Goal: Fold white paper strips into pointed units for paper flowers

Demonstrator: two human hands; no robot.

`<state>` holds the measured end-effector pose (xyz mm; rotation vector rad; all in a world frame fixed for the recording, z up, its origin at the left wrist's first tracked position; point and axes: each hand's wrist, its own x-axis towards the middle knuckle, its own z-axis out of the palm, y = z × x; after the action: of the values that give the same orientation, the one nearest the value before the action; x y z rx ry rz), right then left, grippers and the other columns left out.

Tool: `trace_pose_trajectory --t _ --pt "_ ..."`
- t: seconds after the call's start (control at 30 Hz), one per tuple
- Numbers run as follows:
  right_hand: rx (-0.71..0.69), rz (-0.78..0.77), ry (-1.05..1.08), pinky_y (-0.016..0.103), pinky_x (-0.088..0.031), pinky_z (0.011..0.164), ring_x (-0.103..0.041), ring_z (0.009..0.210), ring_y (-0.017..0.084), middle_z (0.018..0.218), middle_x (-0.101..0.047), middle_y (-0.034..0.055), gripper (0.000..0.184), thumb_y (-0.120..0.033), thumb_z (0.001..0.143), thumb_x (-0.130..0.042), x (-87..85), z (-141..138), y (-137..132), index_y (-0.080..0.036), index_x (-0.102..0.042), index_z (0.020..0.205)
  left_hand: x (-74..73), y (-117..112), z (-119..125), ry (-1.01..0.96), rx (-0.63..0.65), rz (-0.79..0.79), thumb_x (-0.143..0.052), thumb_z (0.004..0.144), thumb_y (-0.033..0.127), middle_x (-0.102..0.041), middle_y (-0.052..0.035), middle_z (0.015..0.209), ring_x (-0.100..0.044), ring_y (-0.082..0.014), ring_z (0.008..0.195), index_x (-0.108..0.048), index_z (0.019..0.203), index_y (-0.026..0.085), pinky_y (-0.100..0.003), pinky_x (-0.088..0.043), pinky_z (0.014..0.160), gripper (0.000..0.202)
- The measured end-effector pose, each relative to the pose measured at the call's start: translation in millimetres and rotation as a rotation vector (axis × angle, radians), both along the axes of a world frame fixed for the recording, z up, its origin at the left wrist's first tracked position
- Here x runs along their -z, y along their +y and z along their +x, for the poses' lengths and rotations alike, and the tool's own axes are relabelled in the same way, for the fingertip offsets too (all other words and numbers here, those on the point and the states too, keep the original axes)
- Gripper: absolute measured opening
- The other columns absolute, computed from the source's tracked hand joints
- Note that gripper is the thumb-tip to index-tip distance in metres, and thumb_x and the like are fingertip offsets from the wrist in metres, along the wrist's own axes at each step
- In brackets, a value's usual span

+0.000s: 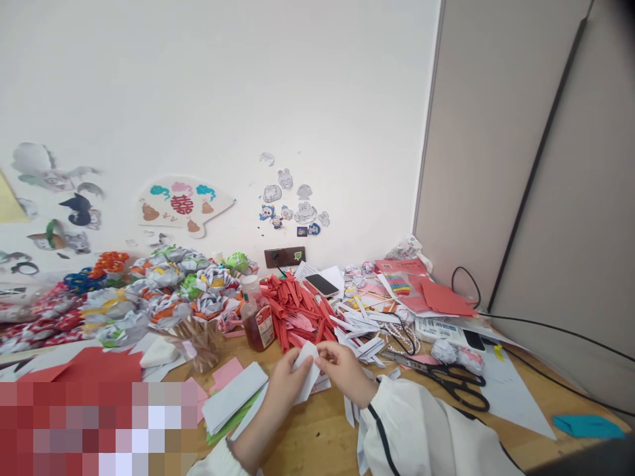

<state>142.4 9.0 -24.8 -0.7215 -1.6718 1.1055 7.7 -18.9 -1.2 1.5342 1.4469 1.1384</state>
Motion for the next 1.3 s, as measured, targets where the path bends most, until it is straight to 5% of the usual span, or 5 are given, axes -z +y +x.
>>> trace_pose_trajectory --t 0.17,0.3,0.5,1.3 --pt "0.100 0.068 -0.069 0.023 -0.042 0.060 -0.053 0.064 0.012 0.071 -0.059 0.0014 0.018 -0.025 0.074 -0.052 -3.7 1 -2 -0.015 -0.061 0.086 2.3 1 -3 -0.137 -0.010 0.052 -0.055 0.065 0.042 -0.057 -0.0007 0.059 -0.051 -0.0156 0.058 -0.058 0.063 0.014 -0.023 -0.038 0.052 0.028" --pt "0.121 0.086 -0.114 0.024 -0.042 0.061 -0.054 0.065 0.013 0.072 -0.061 0.0029 0.019 -0.025 0.074 -0.052 -7.6 3 -4 -0.014 -0.064 0.084 1.6 -2 -3 -0.386 -0.035 -0.056 -0.056 0.062 0.049 -0.063 -0.0029 0.065 -0.054 -0.0169 0.062 -0.062 0.070 0.015 -0.024 -0.039 0.055 0.035" --pt "0.102 0.089 -0.095 0.025 -0.044 0.065 -0.057 0.071 0.015 0.079 -0.065 0.0049 0.021 -0.024 0.075 -0.051 -11.3 6 -4 -0.015 -0.065 0.088 -9.2 -6 1 -0.589 0.123 -0.294 -0.066 0.056 0.043 -0.059 0.0015 0.055 -0.052 -0.0115 0.050 -0.059 0.068 0.015 -0.021 -0.037 0.049 0.032" --pt "0.043 0.064 -0.080 0.023 -0.041 0.057 -0.053 0.061 0.012 0.067 -0.060 0.0020 0.020 -0.027 0.074 -0.052 -12.7 7 -6 -0.015 -0.064 0.084 -12.2 -4 -5 -0.284 0.194 -0.178 -0.067 0.053 0.047 -0.050 0.0042 0.047 -0.042 -0.0065 0.044 -0.055 0.056 0.013 -0.019 -0.030 0.045 0.037"
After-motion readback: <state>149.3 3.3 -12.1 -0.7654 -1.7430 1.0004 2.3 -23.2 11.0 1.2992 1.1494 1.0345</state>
